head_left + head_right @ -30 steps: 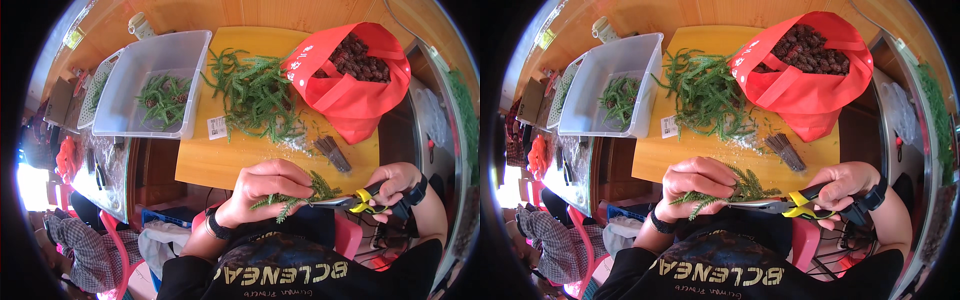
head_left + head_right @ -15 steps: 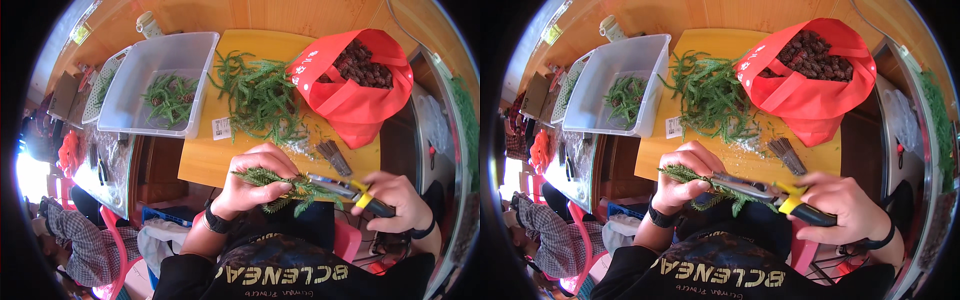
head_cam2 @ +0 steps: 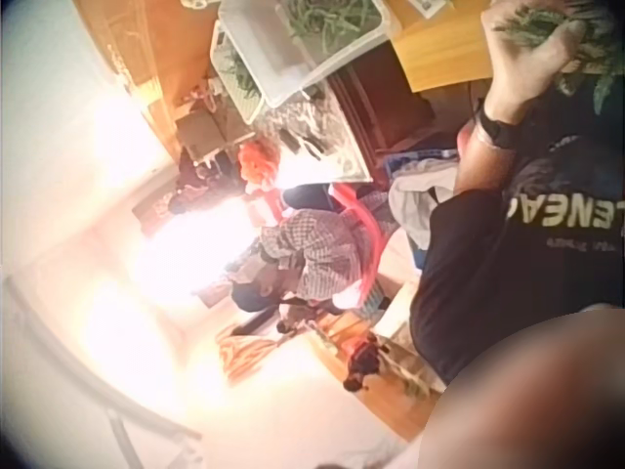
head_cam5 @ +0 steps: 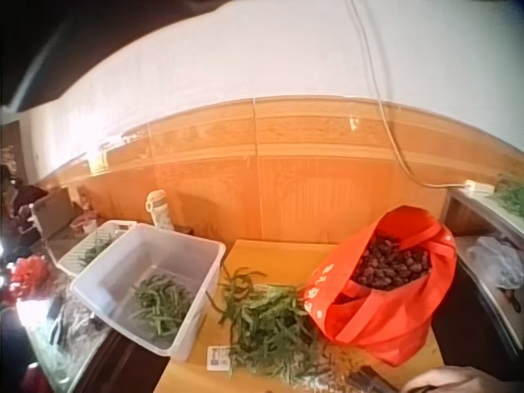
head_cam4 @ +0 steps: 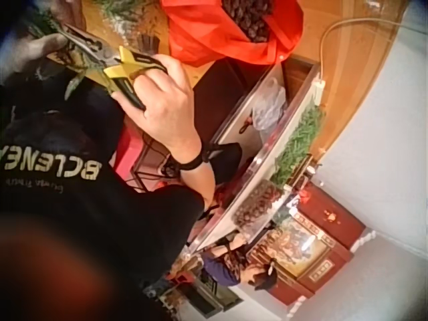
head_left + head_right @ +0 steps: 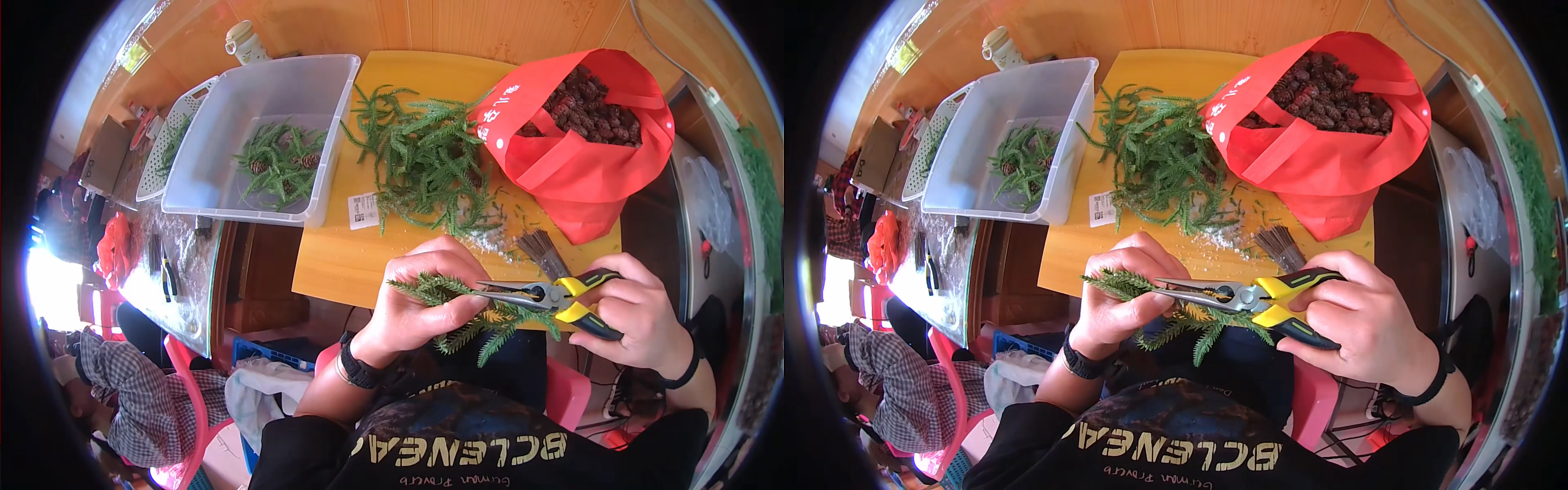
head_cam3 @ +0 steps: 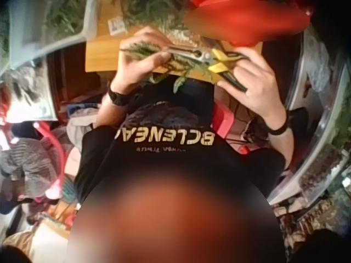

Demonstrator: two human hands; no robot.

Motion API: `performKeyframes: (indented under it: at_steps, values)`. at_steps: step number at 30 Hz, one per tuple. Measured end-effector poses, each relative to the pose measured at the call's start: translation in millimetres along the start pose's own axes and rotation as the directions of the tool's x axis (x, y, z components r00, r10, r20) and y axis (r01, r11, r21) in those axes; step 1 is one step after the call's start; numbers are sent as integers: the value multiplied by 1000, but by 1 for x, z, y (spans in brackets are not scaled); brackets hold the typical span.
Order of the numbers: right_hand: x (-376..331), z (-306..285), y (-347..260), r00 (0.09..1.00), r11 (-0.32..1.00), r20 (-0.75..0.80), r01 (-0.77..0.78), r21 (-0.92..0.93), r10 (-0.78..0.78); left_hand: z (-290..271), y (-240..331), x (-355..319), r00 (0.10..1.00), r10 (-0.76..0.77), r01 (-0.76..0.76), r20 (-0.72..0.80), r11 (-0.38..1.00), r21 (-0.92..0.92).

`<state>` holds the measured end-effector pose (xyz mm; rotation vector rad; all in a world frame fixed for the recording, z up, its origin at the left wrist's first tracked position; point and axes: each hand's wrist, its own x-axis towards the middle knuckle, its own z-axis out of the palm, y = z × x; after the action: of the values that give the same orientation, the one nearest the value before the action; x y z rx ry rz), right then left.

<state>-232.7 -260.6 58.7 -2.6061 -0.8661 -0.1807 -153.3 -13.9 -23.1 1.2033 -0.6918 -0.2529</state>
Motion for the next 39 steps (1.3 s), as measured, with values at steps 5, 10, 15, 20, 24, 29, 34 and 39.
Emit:
performKeyframes:
  at_steps: [5,10,15,20,24,29,34,39]
  values:
    - [-2,6,-1,999,1000,-47,-12,-21,11,0,-3,-1,1000,9,-8,-14,999,32]
    - [-4,6,2,1000,1000,-31,0,-29,-1,2,-4,-1,1000,-4,5,-29,1000,25]
    - [-3,6,2,1000,999,-29,6,-41,-8,1,-6,0,1000,12,-11,-17,1000,9]
    - [-4,3,2,1000,996,9,18,-86,-17,2,-5,0,1000,-19,19,-14,1000,12]
    - [-6,4,1,999,999,47,-9,-51,11,1,-5,0,998,-69,69,-4,997,-17]
    - [-3,6,14,998,991,58,-19,135,12,-2,-2,1,985,-170,175,44,972,-160]
    - [-1,4,26,997,985,70,29,169,-41,-4,3,-1,944,-295,328,147,886,-328]
    - [4,6,31,993,983,85,73,170,-88,-1,6,0,877,-459,479,146,800,-361]
